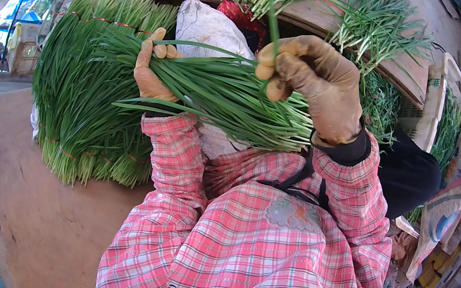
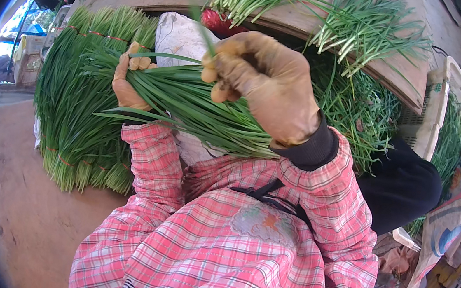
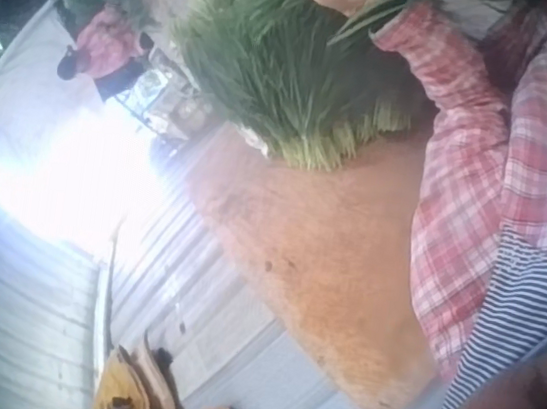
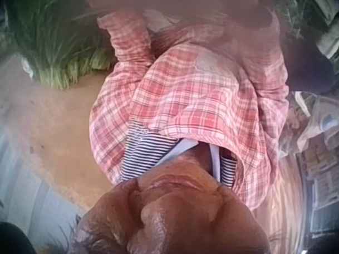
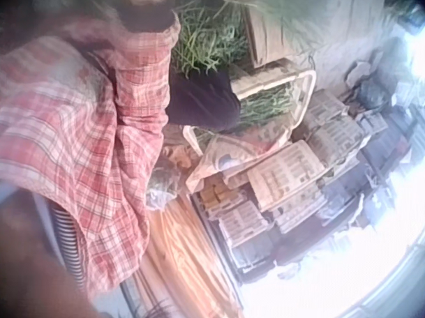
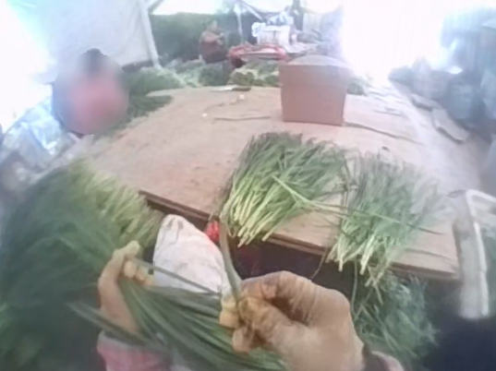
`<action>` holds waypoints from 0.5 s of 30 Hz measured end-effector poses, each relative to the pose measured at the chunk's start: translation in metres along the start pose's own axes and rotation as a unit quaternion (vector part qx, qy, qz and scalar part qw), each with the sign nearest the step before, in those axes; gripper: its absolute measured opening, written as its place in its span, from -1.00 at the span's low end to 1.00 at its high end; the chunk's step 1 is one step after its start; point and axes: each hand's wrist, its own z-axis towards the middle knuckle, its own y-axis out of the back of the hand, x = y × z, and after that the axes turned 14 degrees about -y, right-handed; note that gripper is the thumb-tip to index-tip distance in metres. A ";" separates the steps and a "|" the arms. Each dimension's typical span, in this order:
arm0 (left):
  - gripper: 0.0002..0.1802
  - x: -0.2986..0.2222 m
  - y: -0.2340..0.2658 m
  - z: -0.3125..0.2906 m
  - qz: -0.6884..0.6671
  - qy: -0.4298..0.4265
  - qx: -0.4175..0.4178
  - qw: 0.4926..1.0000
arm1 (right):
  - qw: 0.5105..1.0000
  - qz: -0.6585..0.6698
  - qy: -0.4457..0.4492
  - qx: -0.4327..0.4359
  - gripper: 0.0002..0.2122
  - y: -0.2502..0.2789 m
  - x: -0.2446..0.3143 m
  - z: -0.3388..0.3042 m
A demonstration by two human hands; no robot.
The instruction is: The person sorts through green onions by hand, removes individual stems from a pile, organizes them into a large bundle, and secures the bundle with a tie.
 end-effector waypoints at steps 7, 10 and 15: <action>-0.66 -0.001 0.010 0.007 -0.005 0.016 0.012 1.000 | 0.988 -0.057 0.075 -0.123 -0.79 0.016 -0.004 -0.001; -0.66 0.002 0.012 0.006 0.002 0.010 -0.005 1.000 | 0.979 -0.065 0.077 -0.176 -0.71 0.017 -0.015 -0.018; -0.68 0.001 -0.003 -0.002 0.002 0.015 -0.022 1.000 | 0.895 -0.392 0.186 -0.103 -0.85 0.027 -0.074 -0.025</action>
